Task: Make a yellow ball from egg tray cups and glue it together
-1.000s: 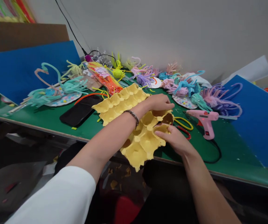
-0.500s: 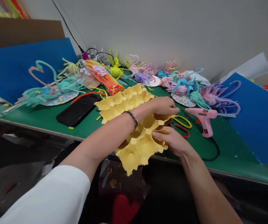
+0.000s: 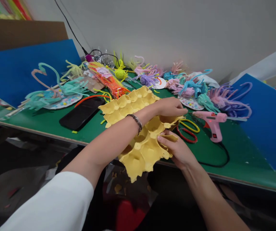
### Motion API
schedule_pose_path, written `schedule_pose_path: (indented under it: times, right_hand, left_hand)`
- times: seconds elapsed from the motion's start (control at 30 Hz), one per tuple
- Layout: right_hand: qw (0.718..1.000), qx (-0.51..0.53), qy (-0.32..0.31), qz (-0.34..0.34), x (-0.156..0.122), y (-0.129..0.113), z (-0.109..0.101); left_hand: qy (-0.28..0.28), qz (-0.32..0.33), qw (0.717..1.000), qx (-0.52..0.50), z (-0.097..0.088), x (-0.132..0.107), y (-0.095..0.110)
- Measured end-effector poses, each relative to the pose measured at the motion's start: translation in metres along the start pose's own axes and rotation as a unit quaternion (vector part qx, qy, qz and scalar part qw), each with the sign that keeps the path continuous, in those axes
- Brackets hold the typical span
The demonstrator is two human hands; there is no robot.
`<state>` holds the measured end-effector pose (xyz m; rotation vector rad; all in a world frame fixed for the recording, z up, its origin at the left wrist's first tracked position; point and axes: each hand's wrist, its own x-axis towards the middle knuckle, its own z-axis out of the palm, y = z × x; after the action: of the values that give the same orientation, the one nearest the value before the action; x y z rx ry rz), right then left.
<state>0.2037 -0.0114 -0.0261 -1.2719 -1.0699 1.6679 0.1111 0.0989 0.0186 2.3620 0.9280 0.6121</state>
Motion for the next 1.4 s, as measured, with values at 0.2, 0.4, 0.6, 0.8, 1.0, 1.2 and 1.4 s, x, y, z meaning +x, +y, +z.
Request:
schedule_pose_path:
  times: [0.2,0.4,0.6,0.8,1.0,1.2,1.4]
  right_hand:
    - [0.998,-0.027,0.014,-0.055,-0.003,0.003,0.002]
    - [0.993,-0.058,0.028,-0.098,-0.004,0.007,0.004]
    - [0.990,-0.045,0.041,-0.124,-0.005,0.012,0.005]
    - [0.992,-0.022,0.043,-0.114,-0.006,0.011,0.004]
    - [0.996,-0.058,-0.042,-0.045,0.002,0.002,-0.010]
    - [0.987,-0.142,-0.073,-0.036,0.004,-0.006,-0.018]
    - [0.984,-0.150,-0.079,-0.056,0.002,-0.001,-0.016]
  left_hand:
    - [0.014,0.008,1.000,-0.022,-0.001,0.001,-0.003]
    - [0.013,0.004,1.000,-0.026,-0.001,0.000,-0.004]
    - [0.018,0.012,0.999,-0.030,-0.003,0.000,-0.005]
    - [0.021,0.017,0.999,-0.033,-0.003,-0.001,-0.006]
    - [0.016,-0.007,1.000,0.000,0.002,0.001,-0.007]
    - [0.011,-0.010,1.000,0.014,0.005,0.003,-0.008]
    - [0.008,-0.006,1.000,0.000,0.003,0.001,-0.007]
